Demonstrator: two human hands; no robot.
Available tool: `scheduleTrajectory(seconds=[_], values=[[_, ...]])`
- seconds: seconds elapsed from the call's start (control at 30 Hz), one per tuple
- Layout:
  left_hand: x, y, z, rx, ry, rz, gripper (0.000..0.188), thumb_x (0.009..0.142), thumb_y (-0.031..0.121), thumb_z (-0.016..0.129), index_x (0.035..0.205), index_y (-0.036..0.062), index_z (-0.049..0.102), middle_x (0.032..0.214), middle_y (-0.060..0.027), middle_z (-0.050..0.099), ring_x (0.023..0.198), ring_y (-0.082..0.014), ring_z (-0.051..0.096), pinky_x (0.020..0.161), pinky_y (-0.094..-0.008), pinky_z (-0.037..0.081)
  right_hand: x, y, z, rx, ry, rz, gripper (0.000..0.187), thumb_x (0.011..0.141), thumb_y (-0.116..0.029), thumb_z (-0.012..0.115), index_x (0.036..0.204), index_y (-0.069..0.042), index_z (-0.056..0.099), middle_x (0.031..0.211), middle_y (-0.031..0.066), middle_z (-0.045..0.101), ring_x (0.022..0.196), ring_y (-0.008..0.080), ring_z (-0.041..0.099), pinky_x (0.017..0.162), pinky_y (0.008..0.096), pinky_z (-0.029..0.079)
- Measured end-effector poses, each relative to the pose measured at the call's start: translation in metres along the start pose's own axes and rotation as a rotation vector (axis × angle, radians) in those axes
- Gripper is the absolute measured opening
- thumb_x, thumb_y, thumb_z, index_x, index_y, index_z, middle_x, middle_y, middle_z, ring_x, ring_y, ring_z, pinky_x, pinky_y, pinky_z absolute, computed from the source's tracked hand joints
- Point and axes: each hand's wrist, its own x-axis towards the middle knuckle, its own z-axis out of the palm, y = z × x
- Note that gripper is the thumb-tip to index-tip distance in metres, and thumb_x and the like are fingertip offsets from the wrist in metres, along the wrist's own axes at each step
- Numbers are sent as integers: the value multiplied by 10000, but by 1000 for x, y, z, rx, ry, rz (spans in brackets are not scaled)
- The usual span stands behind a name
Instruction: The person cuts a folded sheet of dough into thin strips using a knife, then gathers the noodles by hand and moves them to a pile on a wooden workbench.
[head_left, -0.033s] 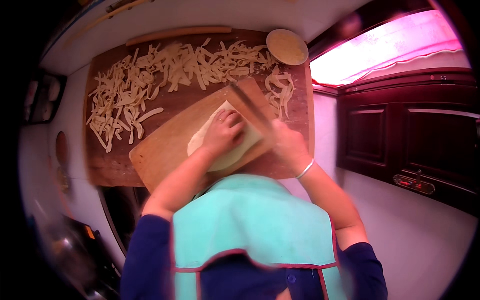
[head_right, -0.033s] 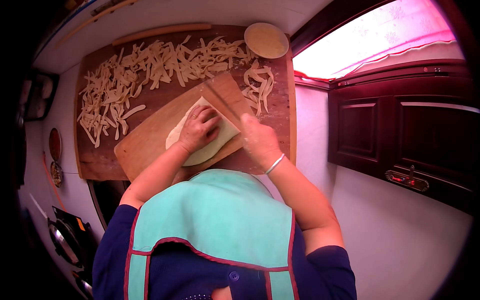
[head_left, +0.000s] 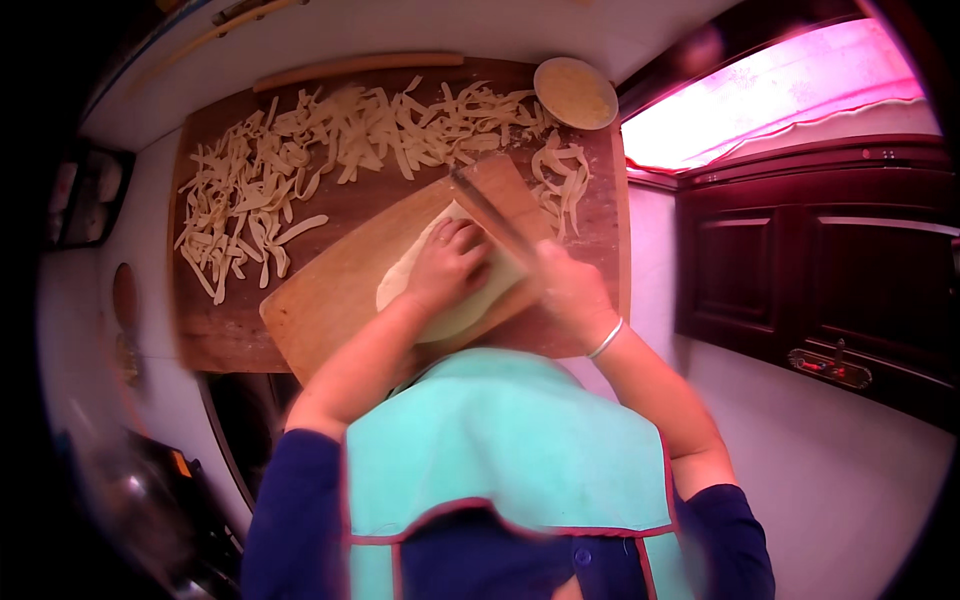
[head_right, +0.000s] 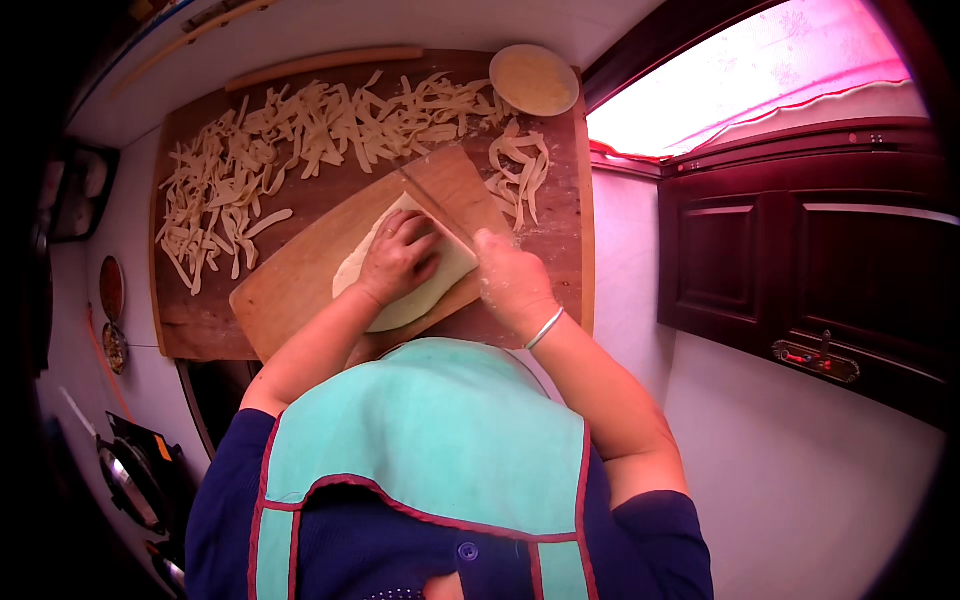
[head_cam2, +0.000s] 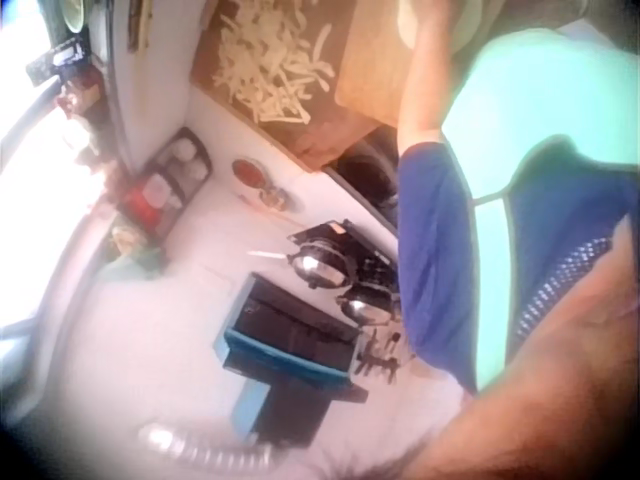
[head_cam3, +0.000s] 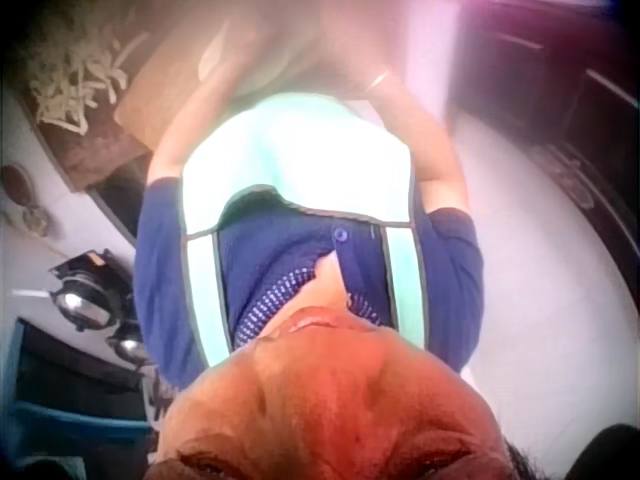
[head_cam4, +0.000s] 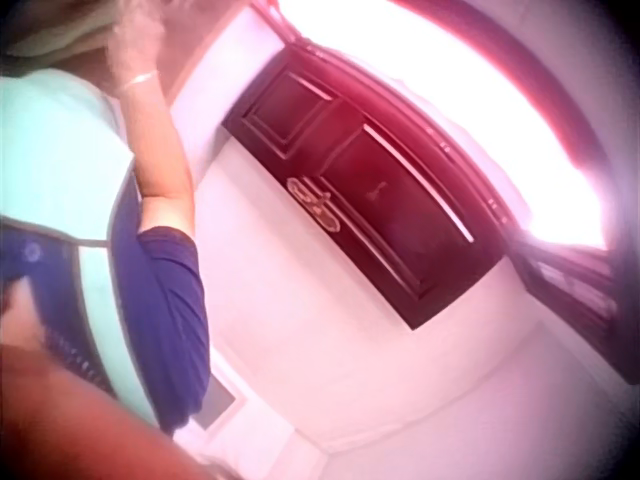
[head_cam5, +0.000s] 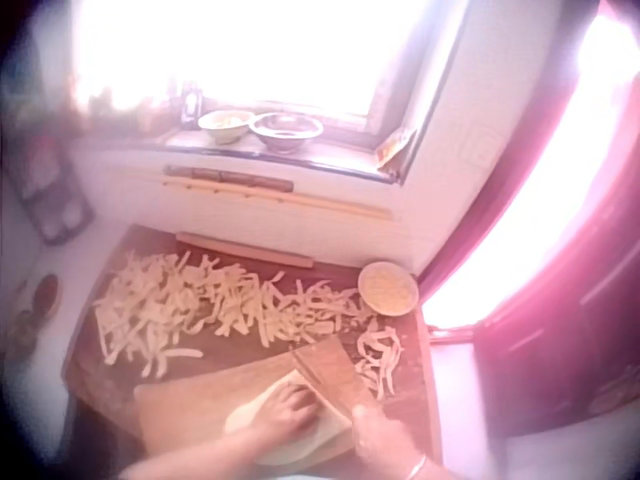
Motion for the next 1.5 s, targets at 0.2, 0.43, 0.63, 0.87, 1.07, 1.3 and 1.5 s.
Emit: scheduleTrajectory(seconds=[0.2, 0.43, 0.63, 0.87, 1.07, 1.3, 1.5], values=[[0, -1, -1, -7, -11, -3, 321, 675, 138, 702, 989, 90, 653, 1114, -111, 583, 1119, -327, 518, 987, -483, 414, -4, -8, -8, 44, -106, -24, 118, 816, -5, 495, 909, -37, 432, 803, 192, 583, 653, 393, 602, 547, 447, 492], [-3, 0, 1, -9, -35, -16, 308, 678, 137, 699, 979, 92, 651, 1106, -108, 584, 1116, -319, 519, 996, -490, 407, 6, -12, -4, 24, -220, 17, 119, 830, -18, 492, 921, -22, 416, 793, 207, 579, 659, 414, 590, 574, 467, 483], [-1, 0, 0, 9, -20, -12, 311, 668, 115, 707, 973, 95, 649, 1096, -95, 586, 1092, -312, 532, 968, -470, 434, 11, 2, 21, 75, -119, 155, 99, 863, -61, 470, 942, -31, 418, 791, 236, 591, 716, 438, 596, 610, 491, 481], [0, -2, -1, -27, 32, 16, 290, 663, 112, 710, 945, 83, 650, 1072, -99, 590, 1069, -327, 539, 953, -460, 444, -2, -16, -18, 141, -198, 44, 105, 851, -42, 465, 946, -25, 422, 784, 230, 583, 725, 439, 594, 611, 496, 476], [1, 1, 0, -8, -7, 15, 276, 661, 112, 711, 926, 80, 645, 1053, -99, 594, 1069, -327, 538, 936, -464, 452, 16, -13, 5, 61, -217, 61, 109, 854, -37, 452, 960, -26, 426, 807, 218, 586, 732, 441, 597, 605, 504, 470], [0, 2, 0, 20, 38, 21, 259, 662, 90, 715, 911, 94, 642, 1019, -81, 593, 1037, -305, 557, 916, -444, 461, 16, 35, 0, 18, 20, 74, 125, 875, -67, 458, 996, -39, 438, 874, 229, 603, 761, 437, 608, 664, 505, 496], [3, 2, -1, 21, 67, 38, 265, 658, 96, 720, 914, 94, 649, 1014, -85, 598, 1033, -307, 560, 903, -439, 468, 3, 20, -13, 78, 11, 84, 103, 846, -28, 488, 942, -37, 455, 820, 216, 594, 744, 423, 612, 641, 488, 499]])
